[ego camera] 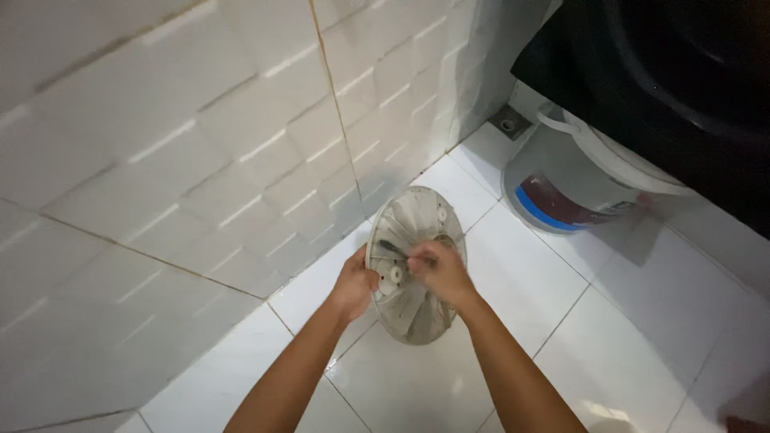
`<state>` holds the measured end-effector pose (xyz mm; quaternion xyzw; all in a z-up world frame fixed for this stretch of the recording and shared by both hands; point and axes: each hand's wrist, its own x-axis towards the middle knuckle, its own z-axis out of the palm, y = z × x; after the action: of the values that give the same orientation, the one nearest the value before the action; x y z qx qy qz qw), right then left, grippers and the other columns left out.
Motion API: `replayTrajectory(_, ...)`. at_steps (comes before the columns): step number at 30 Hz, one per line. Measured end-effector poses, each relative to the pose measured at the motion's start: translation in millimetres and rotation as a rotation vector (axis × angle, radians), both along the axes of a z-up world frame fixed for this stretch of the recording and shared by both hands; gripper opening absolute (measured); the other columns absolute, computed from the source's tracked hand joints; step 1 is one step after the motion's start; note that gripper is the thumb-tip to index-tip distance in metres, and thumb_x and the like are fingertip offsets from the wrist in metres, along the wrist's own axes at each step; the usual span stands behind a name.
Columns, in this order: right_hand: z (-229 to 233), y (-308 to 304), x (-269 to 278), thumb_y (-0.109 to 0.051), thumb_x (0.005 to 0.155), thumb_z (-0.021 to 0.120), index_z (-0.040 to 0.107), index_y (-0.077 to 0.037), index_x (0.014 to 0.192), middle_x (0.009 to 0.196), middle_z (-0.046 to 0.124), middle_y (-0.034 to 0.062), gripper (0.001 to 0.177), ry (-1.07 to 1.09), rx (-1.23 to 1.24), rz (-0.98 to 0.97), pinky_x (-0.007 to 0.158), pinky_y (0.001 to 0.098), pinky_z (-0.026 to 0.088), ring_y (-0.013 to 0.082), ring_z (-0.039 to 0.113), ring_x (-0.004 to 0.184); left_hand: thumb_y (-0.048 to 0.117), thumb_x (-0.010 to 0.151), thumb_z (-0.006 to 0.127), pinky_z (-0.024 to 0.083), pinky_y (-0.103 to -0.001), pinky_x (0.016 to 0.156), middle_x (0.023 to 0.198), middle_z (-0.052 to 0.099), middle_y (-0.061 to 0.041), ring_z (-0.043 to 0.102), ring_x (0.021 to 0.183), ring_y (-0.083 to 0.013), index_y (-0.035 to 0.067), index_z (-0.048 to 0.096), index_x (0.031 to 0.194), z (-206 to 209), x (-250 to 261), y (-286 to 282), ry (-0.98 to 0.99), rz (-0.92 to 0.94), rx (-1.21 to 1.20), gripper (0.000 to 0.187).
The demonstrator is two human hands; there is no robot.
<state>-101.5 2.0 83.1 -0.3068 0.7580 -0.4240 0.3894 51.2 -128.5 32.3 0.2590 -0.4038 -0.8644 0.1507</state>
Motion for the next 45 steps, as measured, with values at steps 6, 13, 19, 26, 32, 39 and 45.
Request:
replayTrajectory(6, 29, 18, 3, -0.011, 0.095, 0.065, 0.069, -0.009, 0.110, 0.093, 0.073, 0.0002, 0.016, 0.306, 0.053, -0.216, 0.077, 0.0309, 0.053, 0.0141, 0.067, 0.085, -0.020, 0.075, 0.049, 0.041, -0.031, 0.066, 0.114, 0.067, -0.009, 0.048, 0.079, -0.0190, 0.008, 0.050, 0.150, 5, -9, -15, -0.114, -0.066, -0.018, 0.079)
replayTrajectory(13, -58, 84, 45, -0.010, 0.097, 0.065, 0.065, -0.010, 0.118, 0.088, 0.068, 0.0038, 0.021, -0.071, -0.051, -0.303, 0.065, 0.0303, 0.049, 0.0136, 0.059, 0.073, -0.011, 0.079, 0.044, 0.054, -0.040, 0.095, 0.124, 0.066, -0.014, 0.065, 0.105, -0.0232, -0.001, 0.054, 0.142, -2, -4, -13, -0.066, 0.083, 0.129, 0.065)
replayTrajectory(19, -56, 65, 71, -0.003, 0.090, 0.061, 0.072, -0.010, 0.118, 0.093, 0.072, 0.0036, 0.031, -0.226, -0.174, -0.273, 0.062, 0.0294, 0.055, 0.0137, 0.066, 0.074, 0.026, 0.109, 0.040, 0.049, -0.041, 0.108, 0.145, 0.055, -0.010, 0.057, 0.130, -0.0246, 0.011, 0.037, 0.154, 29, 4, 0, 0.050, 0.214, 0.301, 0.047)
replayTrajectory(26, 38, 17, 32, -0.023, 0.088, 0.072, 0.078, -0.021, 0.103, 0.100, 0.077, 0.0004, 0.016, 0.536, 0.054, 0.002, 0.075, 0.0363, 0.056, 0.0234, 0.073, 0.087, 0.032, 0.108, 0.032, 0.049, -0.051, 0.109, 0.151, 0.050, -0.009, 0.054, 0.134, -0.0284, 0.023, 0.027, 0.158, 34, -2, -2, -0.025, 0.056, 0.273, 0.051)
replayTrajectory(32, 50, 10, 10, -0.024, 0.091, 0.070, 0.075, -0.020, 0.101, 0.099, 0.077, -0.0010, 0.012, 0.573, 0.172, 0.052, 0.076, 0.0381, 0.055, 0.0237, 0.073, 0.089, 0.029, 0.105, 0.032, 0.056, -0.060, 0.092, 0.147, 0.051, -0.010, 0.060, 0.124, -0.0323, 0.029, 0.027, 0.156, 72, -7, -2, -0.226, -0.050, 0.138, 0.051)
replayTrajectory(39, -4, 44, 16, -0.019, 0.092, 0.066, 0.062, -0.012, 0.119, 0.104, 0.072, 0.0089, 0.028, 0.159, 0.119, 0.090, 0.080, 0.0391, 0.058, 0.0204, 0.070, 0.093, 0.012, 0.102, 0.034, 0.061, -0.065, 0.086, 0.147, 0.049, -0.020, 0.064, 0.118, -0.0401, 0.017, 0.023, 0.155, 49, -10, -8, -0.310, 0.026, 0.168, 0.054)
replayTrajectory(45, 14, 69, 68, -0.009, 0.100, 0.055, 0.050, -0.011, 0.128, 0.106, 0.065, 0.0099, 0.029, -0.140, 0.092, -0.139, 0.067, 0.0412, 0.058, 0.0207, 0.064, 0.077, 0.046, 0.108, 0.032, 0.058, -0.062, 0.091, 0.145, 0.044, -0.036, 0.058, 0.126, -0.0475, -0.002, 0.027, 0.147, -69, 0, 15, -0.015, 0.081, 0.489, 0.062)
